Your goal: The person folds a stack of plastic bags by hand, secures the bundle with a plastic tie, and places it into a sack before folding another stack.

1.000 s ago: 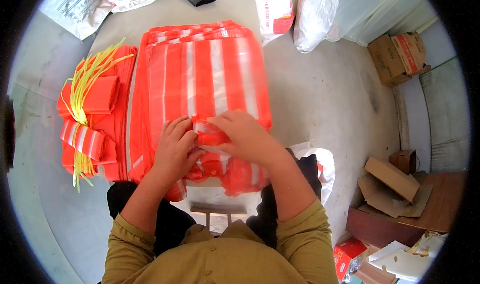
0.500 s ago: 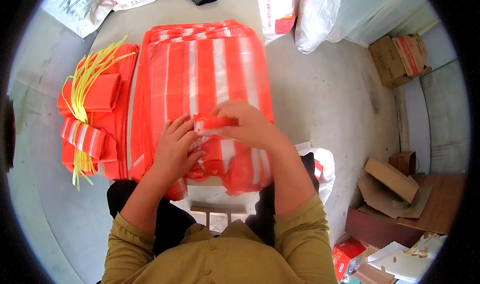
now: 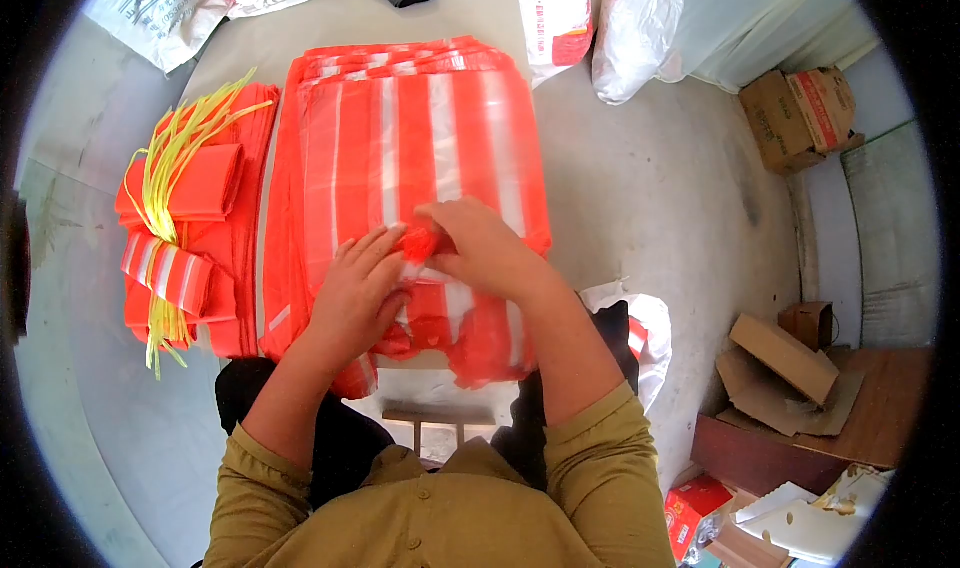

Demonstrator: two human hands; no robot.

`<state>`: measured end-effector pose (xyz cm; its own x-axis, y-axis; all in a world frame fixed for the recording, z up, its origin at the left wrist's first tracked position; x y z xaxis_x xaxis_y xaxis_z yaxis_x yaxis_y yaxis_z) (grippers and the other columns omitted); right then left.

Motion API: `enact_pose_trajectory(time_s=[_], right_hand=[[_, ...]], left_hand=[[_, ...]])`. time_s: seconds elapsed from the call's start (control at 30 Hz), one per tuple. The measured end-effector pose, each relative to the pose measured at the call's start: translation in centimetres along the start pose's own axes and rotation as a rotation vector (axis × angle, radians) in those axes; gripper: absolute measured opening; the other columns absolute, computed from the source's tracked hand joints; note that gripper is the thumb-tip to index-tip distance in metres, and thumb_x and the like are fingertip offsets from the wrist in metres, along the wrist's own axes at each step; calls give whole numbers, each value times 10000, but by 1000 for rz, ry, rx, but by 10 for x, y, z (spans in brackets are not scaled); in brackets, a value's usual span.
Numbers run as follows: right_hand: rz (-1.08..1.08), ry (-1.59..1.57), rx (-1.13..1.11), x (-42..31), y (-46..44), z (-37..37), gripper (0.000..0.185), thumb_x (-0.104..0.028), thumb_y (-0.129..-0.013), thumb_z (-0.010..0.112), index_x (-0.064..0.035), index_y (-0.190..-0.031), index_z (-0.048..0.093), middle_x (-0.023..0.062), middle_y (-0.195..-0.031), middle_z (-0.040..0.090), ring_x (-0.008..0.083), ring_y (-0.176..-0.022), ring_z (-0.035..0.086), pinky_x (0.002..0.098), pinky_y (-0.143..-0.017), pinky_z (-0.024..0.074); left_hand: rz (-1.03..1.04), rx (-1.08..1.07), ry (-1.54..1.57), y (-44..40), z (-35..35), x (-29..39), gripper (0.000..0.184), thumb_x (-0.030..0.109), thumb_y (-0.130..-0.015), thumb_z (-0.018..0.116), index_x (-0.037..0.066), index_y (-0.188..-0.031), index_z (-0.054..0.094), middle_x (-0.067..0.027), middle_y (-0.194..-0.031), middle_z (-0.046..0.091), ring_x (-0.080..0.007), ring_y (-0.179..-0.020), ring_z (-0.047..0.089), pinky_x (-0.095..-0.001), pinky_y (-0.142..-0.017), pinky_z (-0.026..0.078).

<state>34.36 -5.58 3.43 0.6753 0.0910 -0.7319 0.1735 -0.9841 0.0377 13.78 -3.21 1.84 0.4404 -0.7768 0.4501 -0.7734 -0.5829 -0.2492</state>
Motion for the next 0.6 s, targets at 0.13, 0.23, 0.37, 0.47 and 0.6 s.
enact_pose_trajectory(time_s=[0.13,0.23,0.37,0.47,0.6], right_hand=[[-48,-53,9,3,1,-2,303,-9,-851,743,-24,-1145,669,88,-1097,642,260,-1125,595,363,-965,501],[32,-269,62,3,5,-10,210,2,-884,713,-27,-1087,667,48,-1061,666,183,-1059,627,315,-903,521],[256,-649,32,8,17,-31,170,-21,-931,690,-45,-1099,672,15,-1036,692,92,-960,639,266,-831,531],[216,-652,-138,4,20,-33,203,-30,-937,686,-38,-1140,674,17,-1012,694,81,-943,638,266,-822,530],[76,-375,-289,-21,12,-15,269,-48,-936,679,-7,-1201,667,65,-1027,715,137,-961,669,307,-841,533]], left_hand=[[-114,98,75,-4,-5,-1,606,112,-763,819,19,-1316,592,-193,-1386,595,-398,-1290,549,-497,-1086,447],[-80,106,54,-5,-7,-1,636,117,-740,834,9,-1319,593,-187,-1304,638,-394,-1218,591,-479,-1045,477],[-10,26,113,-7,-6,0,651,122,-728,841,-5,-1317,593,-182,-1202,682,-388,-1154,624,-471,-999,505],[-4,-41,176,-10,-8,2,625,64,-749,806,-10,-1330,586,-189,-1166,698,-386,-1131,636,-455,-974,524],[-138,-43,284,-12,-5,0,558,-31,-821,653,-5,-1372,569,-170,-1136,722,-374,-1078,661,-449,-929,538]])
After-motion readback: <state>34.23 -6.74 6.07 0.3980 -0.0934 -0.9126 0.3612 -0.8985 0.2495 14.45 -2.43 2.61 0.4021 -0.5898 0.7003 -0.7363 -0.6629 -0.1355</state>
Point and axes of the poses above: each hand's wrist, its own y-axis away from the middle knuckle, its own z-axis out of the palm, x = y × z, the point moved 3 cm from there along -y, towards the middle knuckle
